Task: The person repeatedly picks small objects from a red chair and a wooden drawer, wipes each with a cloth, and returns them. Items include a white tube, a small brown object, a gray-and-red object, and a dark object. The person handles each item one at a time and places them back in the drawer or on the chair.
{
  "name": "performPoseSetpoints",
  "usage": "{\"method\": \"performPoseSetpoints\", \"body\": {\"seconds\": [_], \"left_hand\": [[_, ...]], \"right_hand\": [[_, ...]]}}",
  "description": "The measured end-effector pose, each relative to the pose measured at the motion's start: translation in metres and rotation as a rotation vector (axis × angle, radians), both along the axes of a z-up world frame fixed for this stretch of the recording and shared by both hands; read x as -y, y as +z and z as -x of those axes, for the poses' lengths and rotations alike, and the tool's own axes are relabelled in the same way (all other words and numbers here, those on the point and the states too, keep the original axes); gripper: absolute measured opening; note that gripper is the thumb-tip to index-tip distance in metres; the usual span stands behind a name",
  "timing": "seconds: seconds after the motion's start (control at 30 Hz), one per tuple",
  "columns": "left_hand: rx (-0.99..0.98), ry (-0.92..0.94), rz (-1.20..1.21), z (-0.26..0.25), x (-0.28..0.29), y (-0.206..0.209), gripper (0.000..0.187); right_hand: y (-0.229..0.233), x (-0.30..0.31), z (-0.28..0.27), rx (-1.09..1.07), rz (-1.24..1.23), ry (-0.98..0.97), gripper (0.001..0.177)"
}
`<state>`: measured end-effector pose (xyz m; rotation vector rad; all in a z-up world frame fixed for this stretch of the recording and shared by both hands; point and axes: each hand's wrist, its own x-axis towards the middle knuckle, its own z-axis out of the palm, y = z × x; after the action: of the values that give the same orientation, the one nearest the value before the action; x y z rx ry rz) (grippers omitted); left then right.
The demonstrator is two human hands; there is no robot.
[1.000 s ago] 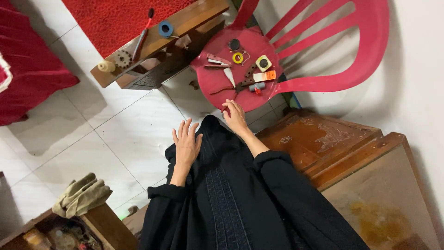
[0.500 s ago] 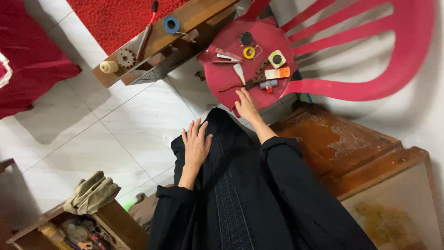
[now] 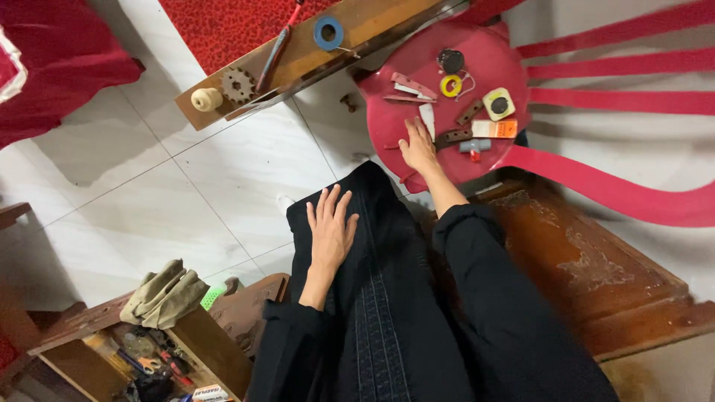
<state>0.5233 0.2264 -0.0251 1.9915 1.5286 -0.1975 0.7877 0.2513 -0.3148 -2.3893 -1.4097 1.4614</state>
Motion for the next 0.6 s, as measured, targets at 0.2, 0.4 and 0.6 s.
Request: {"method": "performPoseSetpoints", "body": {"seconds": [0.2,0.4,0.6], "left_hand": [[-0.017,0.041,0.056,0.007,-0.007,0.006,0.056],[-0.033,0.065,0.077,0.019,-0.001,-0.004,0.056],[-0.025,0.075,0.081,0.022,-0.003,-0.001,0.055]], "right_hand": [[0.001,-0.034,0.008,0.025,0.045,-0.03,0.073],[-0.017,-0.045,0.011,0.038,0.09,0.001,0.073],[0.012,-0.049,0.012,0.123,-0.084,0.026,0.071]]}}
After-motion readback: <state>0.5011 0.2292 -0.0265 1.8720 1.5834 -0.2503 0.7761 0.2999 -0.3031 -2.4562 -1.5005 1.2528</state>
